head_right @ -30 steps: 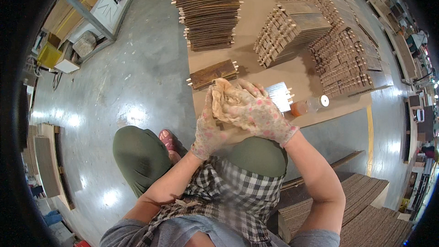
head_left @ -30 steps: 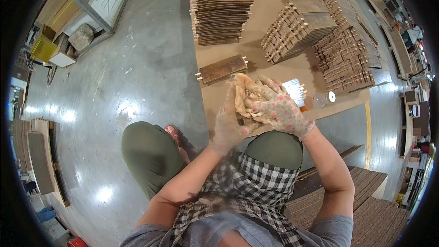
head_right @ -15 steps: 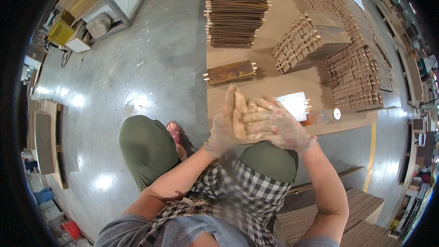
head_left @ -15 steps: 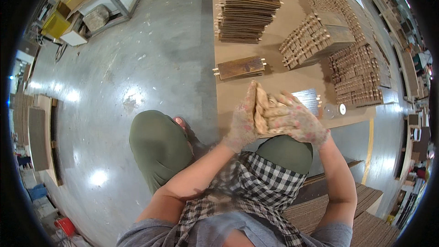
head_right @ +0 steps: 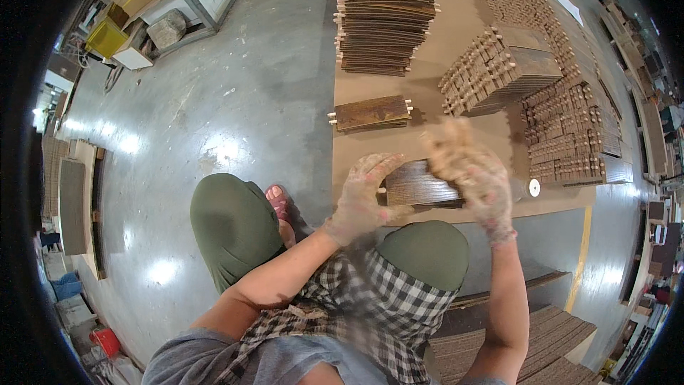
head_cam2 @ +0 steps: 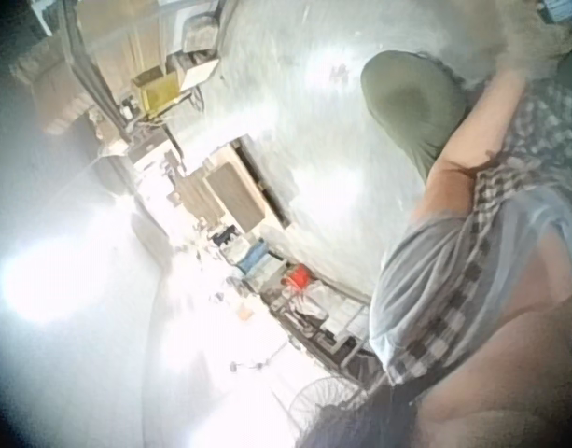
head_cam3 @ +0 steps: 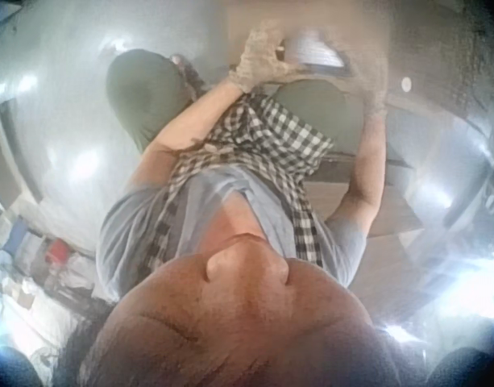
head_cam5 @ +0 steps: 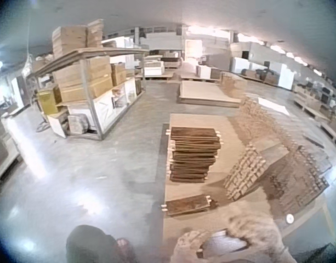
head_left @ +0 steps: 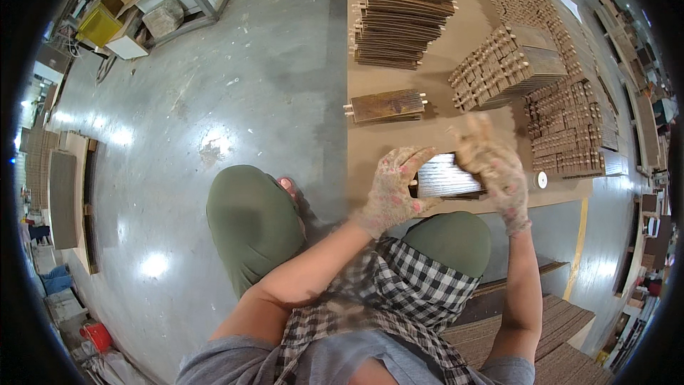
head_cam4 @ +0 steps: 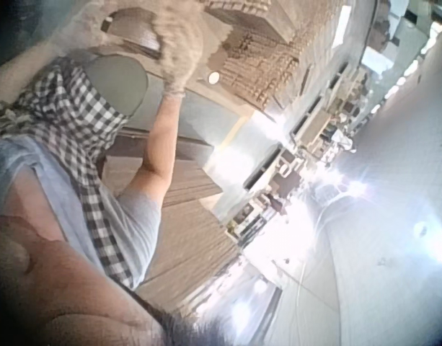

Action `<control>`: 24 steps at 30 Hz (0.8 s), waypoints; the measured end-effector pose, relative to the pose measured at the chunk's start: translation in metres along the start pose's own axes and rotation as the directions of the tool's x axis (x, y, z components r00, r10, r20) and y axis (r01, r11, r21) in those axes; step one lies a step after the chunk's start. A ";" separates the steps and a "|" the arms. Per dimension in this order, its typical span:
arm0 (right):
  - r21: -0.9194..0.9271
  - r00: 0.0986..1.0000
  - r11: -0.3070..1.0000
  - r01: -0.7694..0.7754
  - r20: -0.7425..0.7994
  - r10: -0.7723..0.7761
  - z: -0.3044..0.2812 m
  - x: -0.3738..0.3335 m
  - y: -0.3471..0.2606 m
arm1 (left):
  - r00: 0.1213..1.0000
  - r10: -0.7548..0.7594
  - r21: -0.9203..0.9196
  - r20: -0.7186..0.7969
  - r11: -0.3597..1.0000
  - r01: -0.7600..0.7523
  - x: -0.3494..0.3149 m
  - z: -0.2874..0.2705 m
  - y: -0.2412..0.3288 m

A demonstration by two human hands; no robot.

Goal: The person applies a liquid from a bottle to individual wooden slats and wipes each one with a cloth, handling the slats one at a time from a stack.

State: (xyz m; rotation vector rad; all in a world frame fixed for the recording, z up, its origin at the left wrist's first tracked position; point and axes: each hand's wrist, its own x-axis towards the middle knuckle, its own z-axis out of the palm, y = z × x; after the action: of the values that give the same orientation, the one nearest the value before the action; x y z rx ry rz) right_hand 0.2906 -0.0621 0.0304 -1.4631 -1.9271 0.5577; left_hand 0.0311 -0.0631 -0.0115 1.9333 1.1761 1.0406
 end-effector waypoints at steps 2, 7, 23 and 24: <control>0.074 0.969 0.981 -0.177 -0.160 0.187 -0.005 -0.010 0.015 | 0.998 0.056 0.024 -0.026 0.998 -0.055 -0.002 -0.002 0.000; 0.037 0.955 0.994 -0.103 -0.274 0.109 -0.005 -0.018 0.023 | 0.987 0.112 0.306 0.116 0.941 -0.143 0.004 -0.016 0.018; 0.231 0.865 0.972 -0.041 -0.479 0.151 -0.011 -0.056 0.019 | 0.993 0.031 0.497 -0.116 0.867 0.031 0.087 -0.019 -0.134; 0.254 0.854 0.965 -0.064 -0.487 0.185 -0.012 -0.059 0.017 | 0.997 -0.034 0.529 -0.069 0.846 0.066 0.087 -0.016 -0.145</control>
State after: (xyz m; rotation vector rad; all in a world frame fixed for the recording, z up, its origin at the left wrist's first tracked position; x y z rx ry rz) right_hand 0.3208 -0.1146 0.0133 -1.4176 -1.3158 0.3833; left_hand -0.0173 0.0752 -0.0976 2.2793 1.6754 0.7954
